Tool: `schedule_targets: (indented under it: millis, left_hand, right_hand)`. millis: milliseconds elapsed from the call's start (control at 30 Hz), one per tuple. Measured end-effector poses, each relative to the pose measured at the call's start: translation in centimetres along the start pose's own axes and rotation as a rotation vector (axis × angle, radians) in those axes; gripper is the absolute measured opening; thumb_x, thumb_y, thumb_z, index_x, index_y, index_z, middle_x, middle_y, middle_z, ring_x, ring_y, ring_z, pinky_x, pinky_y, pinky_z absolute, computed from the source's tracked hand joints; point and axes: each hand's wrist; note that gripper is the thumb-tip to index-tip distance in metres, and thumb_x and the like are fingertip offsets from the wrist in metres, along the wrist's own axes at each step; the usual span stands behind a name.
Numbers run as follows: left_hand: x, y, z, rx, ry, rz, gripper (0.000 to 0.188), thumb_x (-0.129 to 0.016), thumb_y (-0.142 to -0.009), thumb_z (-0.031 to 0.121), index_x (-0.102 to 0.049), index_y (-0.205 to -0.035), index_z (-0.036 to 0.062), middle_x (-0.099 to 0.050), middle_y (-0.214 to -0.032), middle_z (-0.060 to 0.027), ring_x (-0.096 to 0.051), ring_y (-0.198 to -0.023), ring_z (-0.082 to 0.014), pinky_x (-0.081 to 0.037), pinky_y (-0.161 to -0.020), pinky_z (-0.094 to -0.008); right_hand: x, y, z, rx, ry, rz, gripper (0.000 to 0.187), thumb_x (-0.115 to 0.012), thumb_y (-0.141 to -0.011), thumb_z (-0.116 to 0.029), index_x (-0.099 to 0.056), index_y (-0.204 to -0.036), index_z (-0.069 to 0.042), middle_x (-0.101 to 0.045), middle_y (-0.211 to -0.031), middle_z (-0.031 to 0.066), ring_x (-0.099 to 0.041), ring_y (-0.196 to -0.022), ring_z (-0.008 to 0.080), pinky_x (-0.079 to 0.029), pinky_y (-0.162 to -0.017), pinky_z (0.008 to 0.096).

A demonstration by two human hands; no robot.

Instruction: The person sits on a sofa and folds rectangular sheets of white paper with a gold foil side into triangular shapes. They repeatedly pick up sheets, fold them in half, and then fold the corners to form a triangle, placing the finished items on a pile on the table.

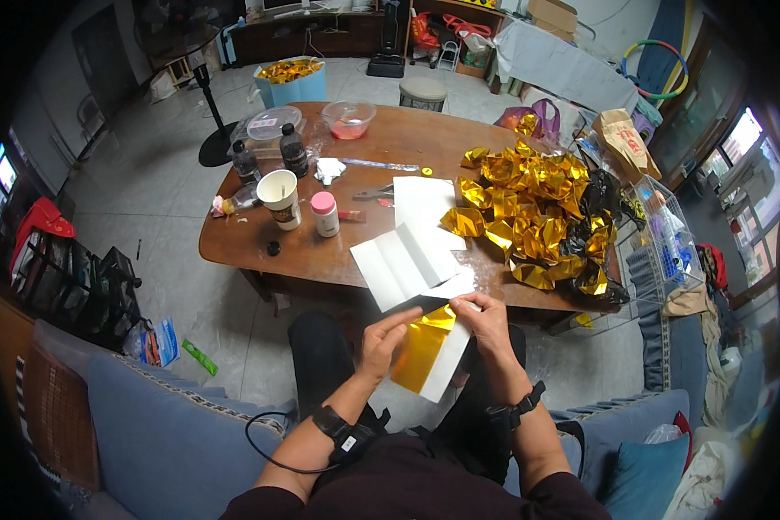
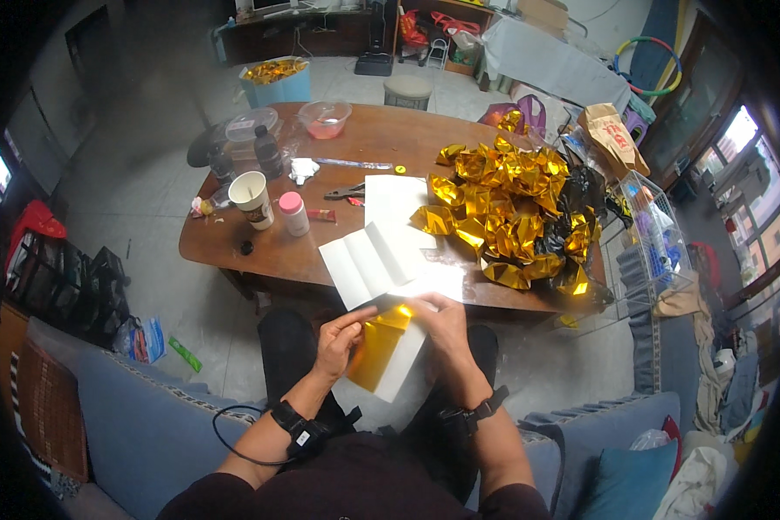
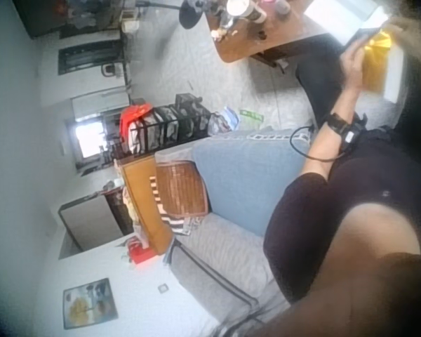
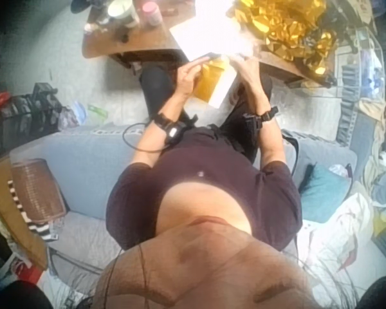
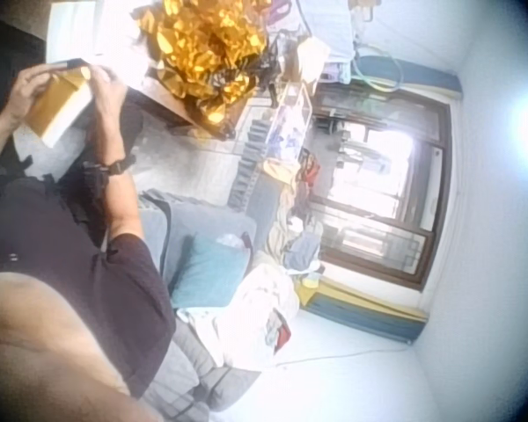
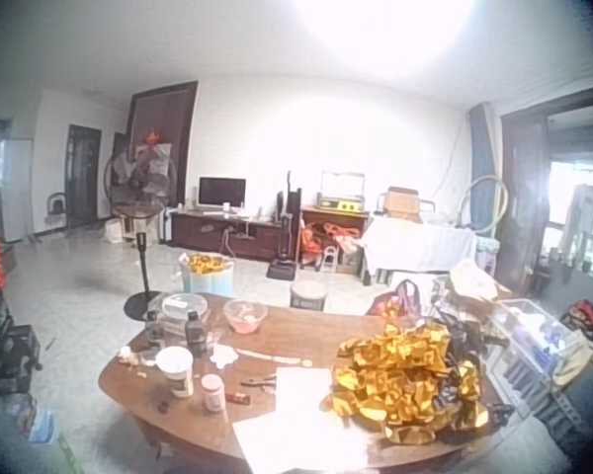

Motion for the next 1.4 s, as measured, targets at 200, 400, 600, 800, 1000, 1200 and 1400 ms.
schedule_targets:
  millis: [200,400,600,800,1000,1200,1400]
  left_hand:
    - [-1.1,-2.1,1.5,0.063,-0.278,-0.165,0.045,-0.063,-0.087,0.011,-0.051,-0.128,-0.0006,-0.067,-0.103,-0.0092,-0.061,-0.091,-0.0109,-0.049,-0.081,-0.0235]
    - [-0.6,-2.4,2.1,0.178,-0.306,-0.309,0.032,-0.062,-0.088,0.013,-0.061,-0.117,0.0003,-0.068,-0.097,-0.0072,-0.06,-0.088,-0.0078,-0.048,-0.078,-0.0221]
    - [0.5,-1.3,0.1,0.12,-0.422,-0.203,0.034,-0.061,-0.089,0.015,-0.059,-0.121,0.002,-0.067,-0.089,-0.0026,-0.059,-0.078,-0.0067,-0.047,-0.073,-0.0212]
    - [0.8,-0.6,-0.4,0.168,-0.25,-0.178,0.067,-0.06,-0.088,0.009,-0.025,-0.145,0.0113,-0.068,-0.085,-0.009,-0.062,-0.072,-0.0112,-0.05,-0.068,-0.0241]
    - [0.3,3.3,1.0,0.169,-0.314,-0.377,0.085,-0.06,-0.087,0.004,-0.004,-0.149,0.0198,-0.067,-0.086,-0.0111,-0.065,-0.072,-0.0154,-0.052,-0.066,-0.0258]
    - [1.0,0.2,-0.5,-0.469,-0.844,-0.593,0.057,-0.063,-0.08,0.004,-0.05,-0.133,0.0183,-0.068,-0.093,-0.01,-0.067,-0.079,-0.0212,-0.052,-0.076,-0.0301]
    - [0.1,0.8,0.5,-0.138,-0.53,-0.199,0.04,-0.048,-0.076,-0.007,-0.068,-0.107,0.0074,-0.067,-0.107,-0.0118,-0.066,-0.096,-0.0173,-0.048,-0.087,-0.0241]
  right_hand:
    - [-1.5,1.3,0.4,0.432,0.459,0.015,0.01,-0.071,-0.077,-0.007,-0.069,-0.082,0.001,-0.066,-0.072,0.0042,-0.058,-0.067,0.0068,-0.046,-0.06,0.0207]
    - [0.0,0.7,0.9,0.328,0.368,-0.025,0.011,-0.07,-0.08,-0.01,-0.069,-0.082,0.0,-0.066,-0.072,0.0026,-0.057,-0.064,0.0056,-0.044,-0.058,0.0196]
    - [0.5,-0.2,1.7,0.183,0.241,-0.07,0.023,-0.072,-0.08,-0.016,-0.066,-0.094,0.001,-0.066,-0.085,0.0044,-0.058,-0.075,0.0071,-0.046,-0.066,0.0201]
    - [1.3,-0.5,3.3,-0.078,0.119,-0.188,0.027,-0.069,-0.082,-0.018,-0.066,-0.098,0.003,-0.067,-0.086,0.0041,-0.059,-0.078,0.0091,-0.048,-0.069,0.0244]
    - [4.4,-3.7,3.5,-0.109,-0.106,-0.122,0.022,-0.069,-0.082,-0.008,-0.061,-0.097,0.006,-0.066,-0.084,0.0095,-0.063,-0.067,0.0147,-0.053,-0.064,0.0277]
    - [1.6,-3.9,4.3,-0.112,-0.081,-0.409,0.036,-0.069,-0.082,-0.008,-0.056,-0.114,0.001,-0.064,-0.099,0.0088,-0.063,-0.084,0.015,-0.051,-0.075,0.026]
    - [3.8,-1.5,5.5,0.597,0.459,0.277,0.031,-0.062,-0.086,-0.005,-0.058,-0.116,-0.002,-0.064,-0.082,0.0058,-0.06,-0.067,0.0098,-0.048,-0.06,0.0216]
Point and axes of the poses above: each hand's wrist, its own y-axis away from the middle knuckle, its own x-axis out of the back of the hand, z = x × y
